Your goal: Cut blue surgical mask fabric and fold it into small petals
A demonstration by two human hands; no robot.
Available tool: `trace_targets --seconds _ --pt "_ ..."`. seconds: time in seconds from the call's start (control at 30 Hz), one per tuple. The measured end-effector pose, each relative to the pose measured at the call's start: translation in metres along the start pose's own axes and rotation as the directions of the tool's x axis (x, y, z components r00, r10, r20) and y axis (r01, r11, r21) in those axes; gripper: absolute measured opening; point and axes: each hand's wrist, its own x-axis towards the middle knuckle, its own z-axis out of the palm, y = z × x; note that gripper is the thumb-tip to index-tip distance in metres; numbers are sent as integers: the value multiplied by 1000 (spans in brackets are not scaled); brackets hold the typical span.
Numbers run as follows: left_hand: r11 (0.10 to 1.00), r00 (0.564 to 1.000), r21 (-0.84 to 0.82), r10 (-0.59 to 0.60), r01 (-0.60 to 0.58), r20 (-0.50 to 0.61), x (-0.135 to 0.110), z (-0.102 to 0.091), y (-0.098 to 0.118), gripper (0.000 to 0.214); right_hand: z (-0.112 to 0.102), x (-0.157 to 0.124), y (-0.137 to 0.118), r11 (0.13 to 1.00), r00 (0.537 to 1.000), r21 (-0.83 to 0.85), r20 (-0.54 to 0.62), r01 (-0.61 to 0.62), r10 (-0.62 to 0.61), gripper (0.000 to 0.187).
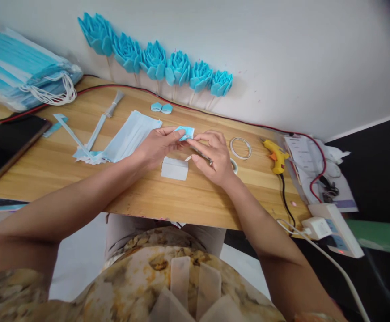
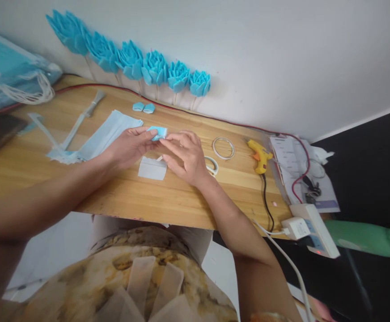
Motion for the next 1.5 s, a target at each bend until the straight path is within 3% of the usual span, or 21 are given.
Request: trace_targets --seconds 0.27,0.53,0.73,0.93,1.03,1.2,1.5 --pt "1000 999 23 -10 11 -51 1 0 2 24 -5 1 0 1000 1000 23 -8 -18 18 35" --pt "999 998 -16 -41 40 -57 -2 3 6 22 -8 1 8 984 980 -56 117 167 -159 27" --pt "1000 999 -12 -29 28 -14 -1 -1 -2 23 -4 1 4 975 962 -121 222 186 -156 28" --pt "1000 1000 -9 -10 10 6 2 -5 -7 30 -1 -1 3 985 979 -72 144 157 -146 41" --pt "1000 1000 17 -1 0 21 4 -6 -6 34 -1 0 3 993 989 -7 86 120 -119 41" --pt "996 999 81 46 -48 23 2 -4 -5 39 -1 1 1 996 994 64 84 62 -67 40" --pt "964 995 251 93 -85 -19 -3 -1 -4 42 -3 -1 0 991 993 -116 98 71 -60 39"
